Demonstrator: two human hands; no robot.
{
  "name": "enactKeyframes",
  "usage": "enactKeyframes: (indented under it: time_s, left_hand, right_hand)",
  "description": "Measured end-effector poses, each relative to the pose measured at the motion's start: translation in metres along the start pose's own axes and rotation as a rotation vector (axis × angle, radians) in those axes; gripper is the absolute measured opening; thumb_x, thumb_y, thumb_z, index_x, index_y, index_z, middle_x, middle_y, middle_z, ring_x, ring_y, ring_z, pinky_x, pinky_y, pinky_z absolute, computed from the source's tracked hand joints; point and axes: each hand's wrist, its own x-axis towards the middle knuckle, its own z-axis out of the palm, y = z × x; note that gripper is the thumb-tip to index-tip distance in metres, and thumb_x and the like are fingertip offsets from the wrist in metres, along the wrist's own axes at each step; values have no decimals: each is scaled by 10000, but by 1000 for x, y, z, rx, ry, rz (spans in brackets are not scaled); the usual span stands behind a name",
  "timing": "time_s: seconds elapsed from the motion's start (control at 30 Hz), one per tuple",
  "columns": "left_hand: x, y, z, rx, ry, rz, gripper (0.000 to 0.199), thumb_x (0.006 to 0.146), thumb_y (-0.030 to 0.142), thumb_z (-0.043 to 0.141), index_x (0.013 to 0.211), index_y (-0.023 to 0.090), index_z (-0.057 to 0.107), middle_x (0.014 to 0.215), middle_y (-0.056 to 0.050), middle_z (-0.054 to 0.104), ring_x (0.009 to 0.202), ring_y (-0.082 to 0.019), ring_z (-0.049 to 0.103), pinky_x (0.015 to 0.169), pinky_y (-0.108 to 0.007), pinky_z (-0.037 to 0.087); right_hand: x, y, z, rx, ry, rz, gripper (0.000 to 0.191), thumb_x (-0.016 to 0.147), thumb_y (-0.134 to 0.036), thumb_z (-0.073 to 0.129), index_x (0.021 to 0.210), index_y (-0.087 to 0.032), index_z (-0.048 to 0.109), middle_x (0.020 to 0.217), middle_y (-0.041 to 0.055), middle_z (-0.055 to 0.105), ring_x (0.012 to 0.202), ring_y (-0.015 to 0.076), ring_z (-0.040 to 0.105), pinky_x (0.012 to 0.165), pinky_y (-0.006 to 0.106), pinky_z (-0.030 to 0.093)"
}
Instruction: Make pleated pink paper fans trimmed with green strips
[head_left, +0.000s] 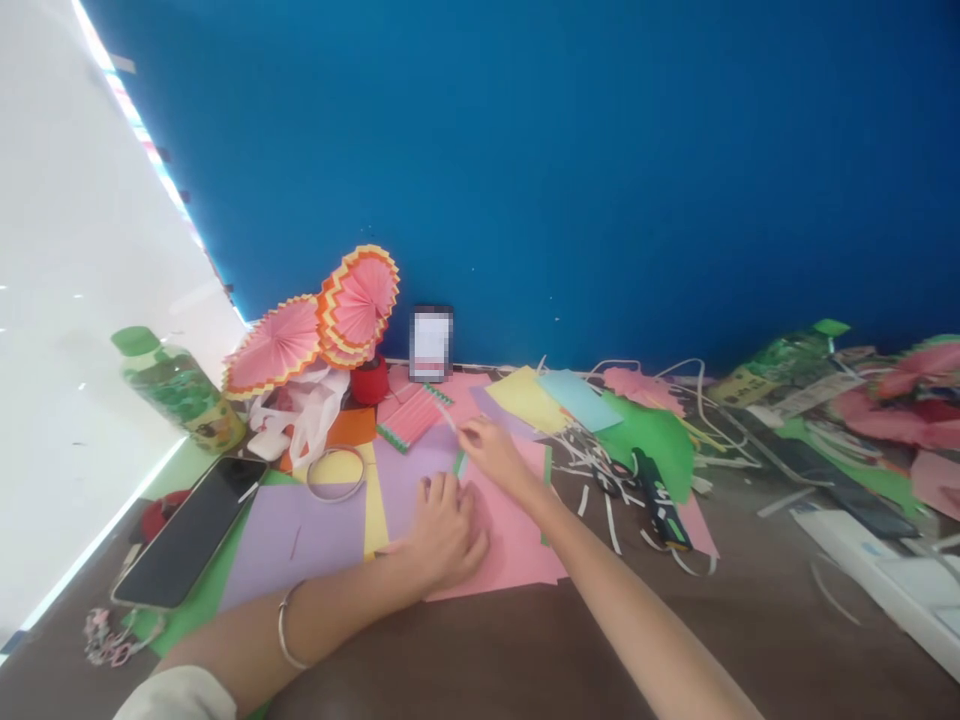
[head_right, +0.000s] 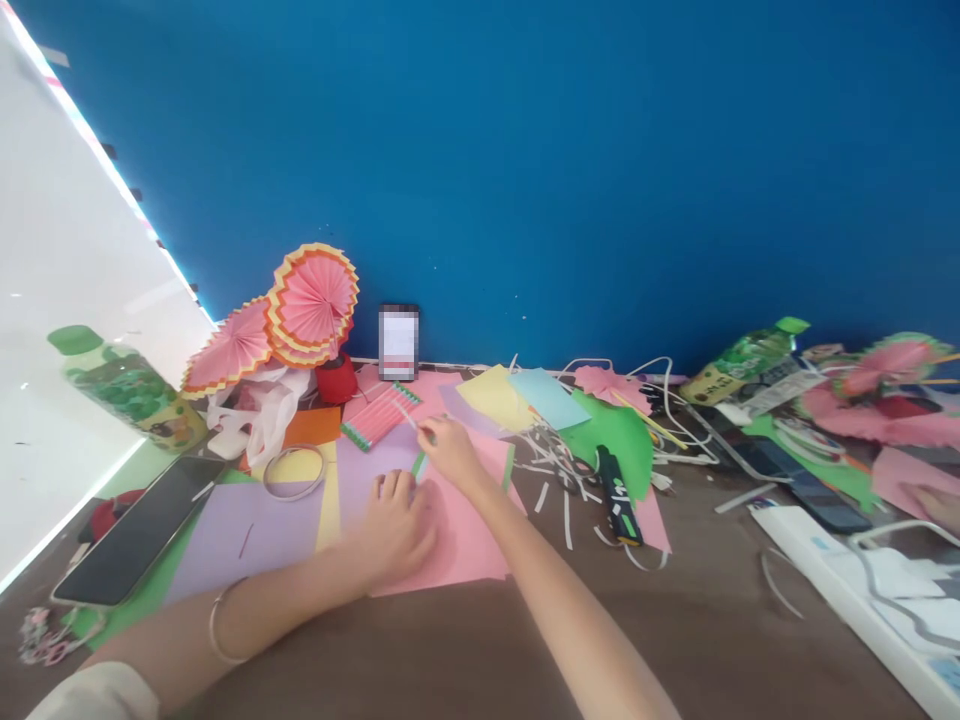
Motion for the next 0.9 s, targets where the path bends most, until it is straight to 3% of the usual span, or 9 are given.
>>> enactKeyframes:
  time_s: [0.1, 0.23, 0.37, 0.53, 0.63, 0.73, 0.83, 0.9]
  left_hand:
    - [11, -12, 1, -325, 86, -90, 322, 830, 285, 383, 1068, 137, 543, 934, -99, 491, 901, -222, 449, 781, -387, 399]
    - [17, -17, 1, -614, 144, -176, 258, 851, 261, 383, 1043, 168, 528, 904, -61, 513, 896, -181, 480, 789, -336, 422]
    - [17, -14, -1, -735, 130, -183, 170, 839, 254, 413, 848, 178, 565, 825, -37, 555, 829, -168, 507, 754, -325, 429]
    - [18, -12, 2, -759, 145, -176, 205, 813, 258, 456, 688, 178, 596, 713, -24, 584, 777, -167, 504, 747, -333, 413]
    - [19, -12, 1, -793, 141, -188, 209, 803, 262, 470, 686, 178, 621, 712, -30, 601, 776, -171, 511, 756, -339, 414]
    - [20, -10, -3, -827, 146, -234, 219, 802, 274, 472, 685, 175, 627, 714, -33, 608, 772, -171, 524, 763, -342, 416]
    - [21, -10, -6, -838, 148, -240, 232, 808, 287, 465, 691, 170, 629, 700, -32, 605, 755, -168, 528, 748, -333, 418]
    - [21, -10, -6, -827, 142, -227, 236, 814, 286, 458, 712, 169, 635, 705, -33, 604, 755, -167, 528, 743, -328, 416]
  right_hand:
    - [-21, 1, -8, 458, 206, 227, 217, 807, -337, 490, 804, -157, 612, 817, 60, 658, 775, 171, 608, 741, 299, 480]
    - [-51, 1, -2, 806, 327, 412, 364, 722, -486, 569, 865, -154, 612, 843, 81, 658, 755, 183, 615, 743, 336, 504]
    - [-67, -3, 7, 865, 299, 475, 351, 707, -499, 579, 802, -163, 614, 779, 72, 647, 739, 183, 605, 737, 337, 511]
    - [-68, -8, 6, 828, 259, 463, 323, 742, -476, 543, 809, -167, 606, 790, 69, 642, 751, 186, 605, 736, 335, 515]
    - [-69, -8, 3, 706, 312, 405, 286, 777, -415, 525, 912, -171, 587, 867, 82, 637, 763, 182, 607, 725, 333, 513]
    - [-75, -7, 0, 410, 429, 172, 213, 797, -315, 526, 963, -193, 579, 948, 88, 613, 827, 185, 591, 785, 356, 484]
    - [-81, -6, -4, 132, 386, -91, 127, 814, -245, 514, 878, -216, 620, 911, 75, 614, 890, 195, 566, 828, 369, 445]
    - [-83, -5, -6, 20, 329, -172, 134, 827, -217, 499, 855, -221, 630, 872, 64, 623, 864, 189, 562, 806, 362, 436]
